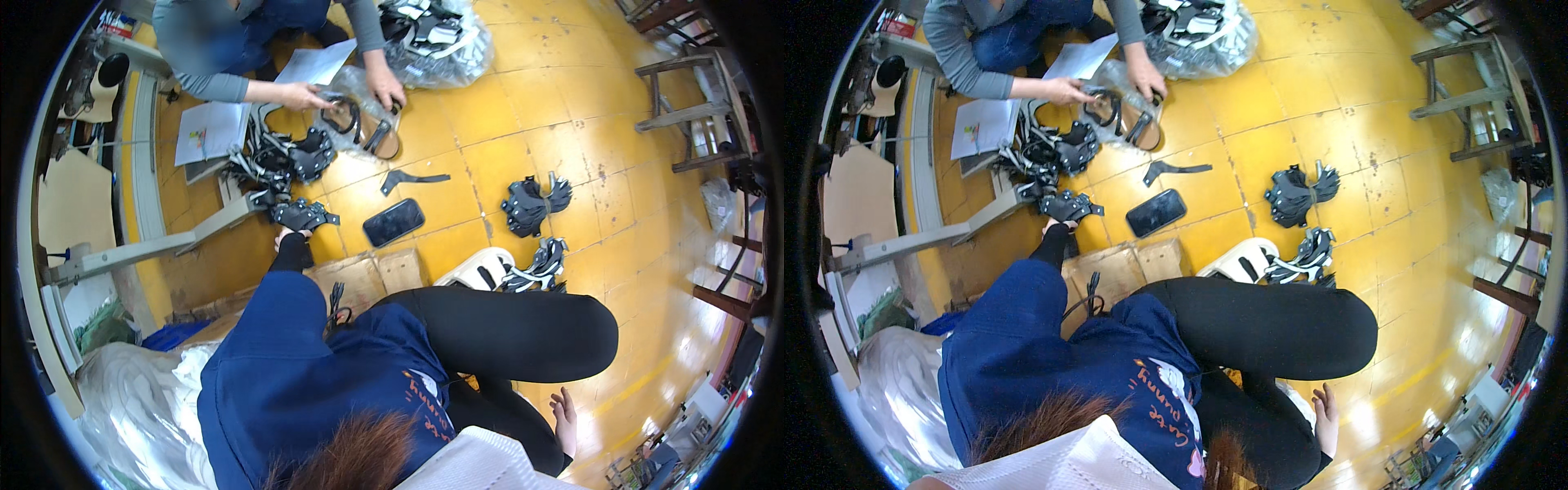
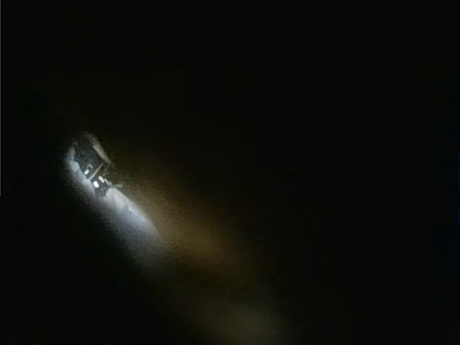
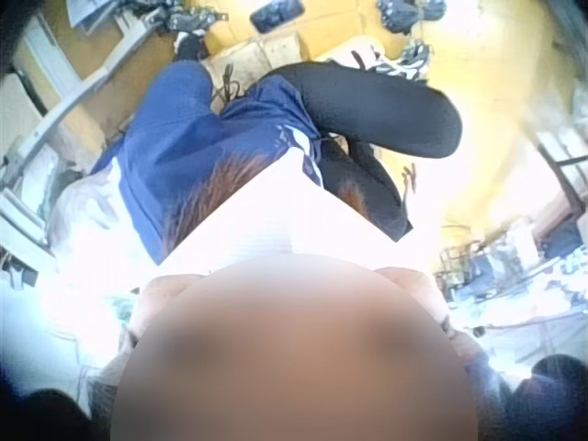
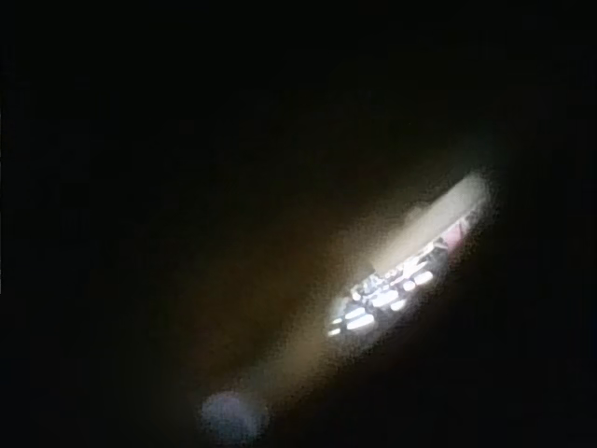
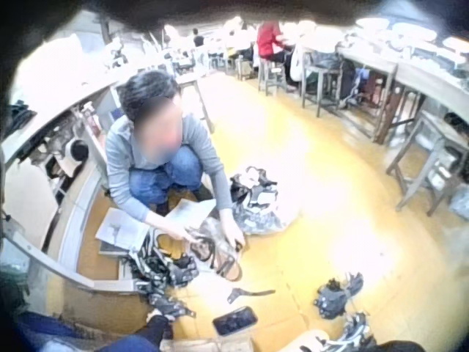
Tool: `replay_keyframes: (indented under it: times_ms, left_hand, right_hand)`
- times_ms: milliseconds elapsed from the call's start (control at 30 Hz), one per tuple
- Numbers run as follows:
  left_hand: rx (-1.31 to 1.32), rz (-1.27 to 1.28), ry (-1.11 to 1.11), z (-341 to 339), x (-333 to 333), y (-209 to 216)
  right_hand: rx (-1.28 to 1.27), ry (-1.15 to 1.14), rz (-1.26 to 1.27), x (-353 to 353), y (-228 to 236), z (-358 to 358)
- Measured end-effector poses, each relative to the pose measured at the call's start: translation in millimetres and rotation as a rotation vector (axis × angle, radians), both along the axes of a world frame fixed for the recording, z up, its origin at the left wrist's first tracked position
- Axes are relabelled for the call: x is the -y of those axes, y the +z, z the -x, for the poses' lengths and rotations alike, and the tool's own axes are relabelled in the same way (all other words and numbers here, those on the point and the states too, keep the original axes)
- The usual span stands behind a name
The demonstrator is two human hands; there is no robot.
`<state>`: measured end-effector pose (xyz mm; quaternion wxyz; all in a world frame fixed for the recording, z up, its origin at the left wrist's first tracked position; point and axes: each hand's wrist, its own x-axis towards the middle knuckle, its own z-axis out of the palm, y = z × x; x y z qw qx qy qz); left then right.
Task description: The person sits on the floor and sorts black shoe parts, picking them up, inspecting them, and placing them into piles or plastic bags. The person also briefly reviews a document before continuing to organize the parts.
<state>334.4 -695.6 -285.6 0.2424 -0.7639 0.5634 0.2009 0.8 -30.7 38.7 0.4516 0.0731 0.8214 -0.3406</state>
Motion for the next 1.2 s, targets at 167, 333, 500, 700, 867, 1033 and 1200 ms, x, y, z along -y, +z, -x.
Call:
replay_keyframes:
  times_ms: [167, 333, 500, 700, 867, 1033, 1200]
  left_hand:
    - [-0.145, 0.395, -0.220, 74, -30, 34]
    - [-0.904, 0.224, -0.112, 181, -59, 34]
    - [-1.186, -0.219, -0.377, 306, -166, 67]
    - [-1.457, -0.649, -0.964, 340, -230, 65]
    - [-1.132, 0.093, -0.748, 265, -123, -12]
    - [-0.210, 0.897, -0.229, 131, 35, -14]
    - [0.132, 0.344, -0.243, 36, 96, 37]
  right_hand:
    - [-0.013, 0.002, -0.017, 3, 6, 1]
    - [-0.038, -0.034, -0.002, 6, 6, 1]
    - [-0.054, -0.019, 0.003, 1, 3, -2]
    - [-0.006, -0.033, -0.020, -7, 1, -6]
    - [0.049, 0.013, -0.029, 0, 3, -8]
    - [0.326, -0.036, 0.358, 16, 22, -16]
    - [0.357, 0.215, 0.484, 28, 37, -10]
